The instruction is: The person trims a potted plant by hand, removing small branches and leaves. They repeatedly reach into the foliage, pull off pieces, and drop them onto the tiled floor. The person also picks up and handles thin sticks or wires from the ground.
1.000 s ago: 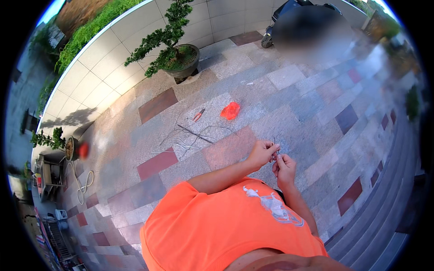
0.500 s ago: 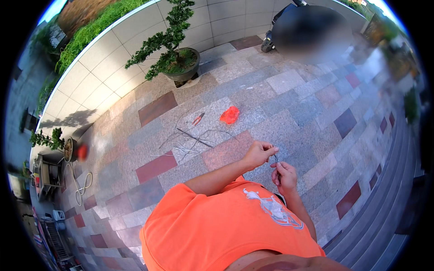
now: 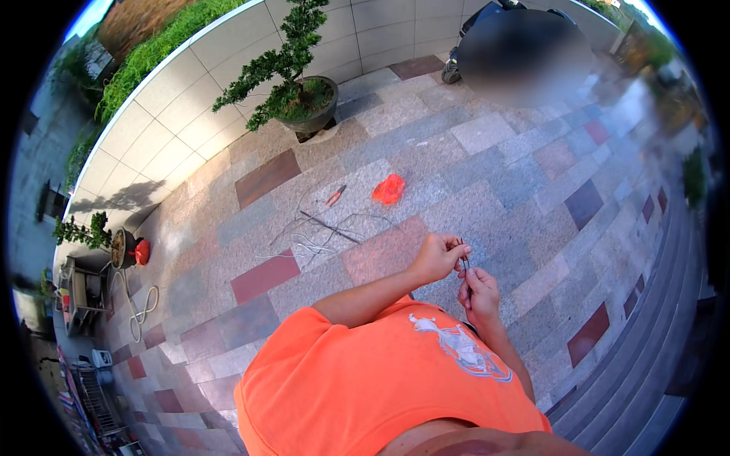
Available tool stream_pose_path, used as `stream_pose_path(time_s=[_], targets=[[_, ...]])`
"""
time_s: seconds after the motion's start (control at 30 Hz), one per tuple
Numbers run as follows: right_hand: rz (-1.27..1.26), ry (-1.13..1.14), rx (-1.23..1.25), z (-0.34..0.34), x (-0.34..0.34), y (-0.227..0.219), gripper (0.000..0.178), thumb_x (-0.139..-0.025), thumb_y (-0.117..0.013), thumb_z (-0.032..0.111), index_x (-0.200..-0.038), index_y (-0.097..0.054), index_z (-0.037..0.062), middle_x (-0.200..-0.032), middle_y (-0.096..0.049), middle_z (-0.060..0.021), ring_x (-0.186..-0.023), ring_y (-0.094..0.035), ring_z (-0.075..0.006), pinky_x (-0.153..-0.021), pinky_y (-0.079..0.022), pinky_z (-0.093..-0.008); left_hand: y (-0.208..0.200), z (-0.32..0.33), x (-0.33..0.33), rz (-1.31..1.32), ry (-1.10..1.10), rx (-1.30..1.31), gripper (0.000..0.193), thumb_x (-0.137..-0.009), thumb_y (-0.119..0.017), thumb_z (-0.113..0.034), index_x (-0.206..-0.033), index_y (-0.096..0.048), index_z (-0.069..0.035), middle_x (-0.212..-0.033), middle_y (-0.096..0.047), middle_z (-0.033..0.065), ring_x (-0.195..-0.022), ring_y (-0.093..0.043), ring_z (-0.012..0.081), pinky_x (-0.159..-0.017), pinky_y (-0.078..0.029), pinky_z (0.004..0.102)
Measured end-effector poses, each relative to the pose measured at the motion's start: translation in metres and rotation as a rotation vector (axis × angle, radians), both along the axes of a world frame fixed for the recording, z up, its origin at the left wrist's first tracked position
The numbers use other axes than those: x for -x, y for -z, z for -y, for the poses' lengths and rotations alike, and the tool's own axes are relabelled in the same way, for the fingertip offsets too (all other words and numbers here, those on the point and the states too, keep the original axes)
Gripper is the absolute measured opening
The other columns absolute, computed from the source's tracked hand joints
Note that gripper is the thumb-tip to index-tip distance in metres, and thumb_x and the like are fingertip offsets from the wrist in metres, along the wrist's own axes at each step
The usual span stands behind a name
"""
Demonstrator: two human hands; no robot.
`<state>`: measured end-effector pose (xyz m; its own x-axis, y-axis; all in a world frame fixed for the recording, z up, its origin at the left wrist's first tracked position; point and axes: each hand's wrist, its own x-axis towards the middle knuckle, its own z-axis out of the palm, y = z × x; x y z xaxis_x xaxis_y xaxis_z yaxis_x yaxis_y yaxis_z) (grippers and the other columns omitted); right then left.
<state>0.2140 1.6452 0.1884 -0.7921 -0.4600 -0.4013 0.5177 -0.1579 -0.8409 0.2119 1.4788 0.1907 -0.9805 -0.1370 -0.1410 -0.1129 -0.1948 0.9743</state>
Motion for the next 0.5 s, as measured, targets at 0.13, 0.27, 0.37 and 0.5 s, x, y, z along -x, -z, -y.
stream_pose_path(time_s=[0.13, 0.27, 0.37, 0.5], targets=[[0.056, 0.021, 0.037, 0.003, 0.001, -0.01, 0.025, -0.102, -0.046, 0.019, -0.091, -0.055, -0.0013, -0.051, -0.045, -0.0035, -0.035, -0.03, -0.0096, -0.037, -0.025, -0.0258, 0.002, -0.003, 0.005, -0.025, -0.024, 0.004, 0.018, -0.09, -0.068, -0.011, -0.077, -0.065, 0.0, -0.068, -0.066, 0.0037, -0.054, -0.059, 0.0061, -0.045, -0.045, 0.023], [0.131, 0.044, 0.077, 0.006, -0.003, -0.019, 0.025, -0.102, -0.046, 0.019, -0.09, -0.055, -0.0015, -0.051, -0.044, -0.003, -0.035, -0.03, -0.0099, -0.036, -0.025, -0.0261, 0.002, -0.005, 0.006, -0.016, -0.052, 0.01, 0.019, -0.09, -0.068, -0.011, -0.075, -0.065, 0.0, -0.067, -0.065, 0.0037, -0.052, -0.059, 0.0065, -0.043, -0.045, 0.0234], [0.162, 0.067, 0.115, 0.009, -0.004, -0.018, 0.025, -0.102, -0.045, 0.019, -0.091, -0.054, -0.0012, -0.051, -0.044, -0.003, -0.036, -0.03, -0.0103, -0.037, -0.026, -0.0268, 0.007, -0.009, 0.009, -0.017, -0.095, 0.029, 0.019, -0.09, -0.068, -0.011, -0.074, -0.064, 0.0, -0.067, -0.065, 0.0037, -0.052, -0.059, 0.0065, -0.043, -0.045, 0.0234], [0.213, 0.074, 0.148, 0.01, -0.001, -0.011, 0.025, -0.103, -0.044, 0.02, -0.093, -0.055, -0.0013, -0.054, -0.047, -0.004, -0.037, -0.033, -0.0107, -0.038, -0.027, -0.0264, 0.004, -0.007, 0.01, -0.004, -0.106, 0.07, 0.02, -0.09, -0.068, -0.011, -0.074, -0.064, -0.001, -0.067, -0.065, 0.0038, -0.051, -0.059, 0.0067, -0.043, -0.045, 0.0231]])
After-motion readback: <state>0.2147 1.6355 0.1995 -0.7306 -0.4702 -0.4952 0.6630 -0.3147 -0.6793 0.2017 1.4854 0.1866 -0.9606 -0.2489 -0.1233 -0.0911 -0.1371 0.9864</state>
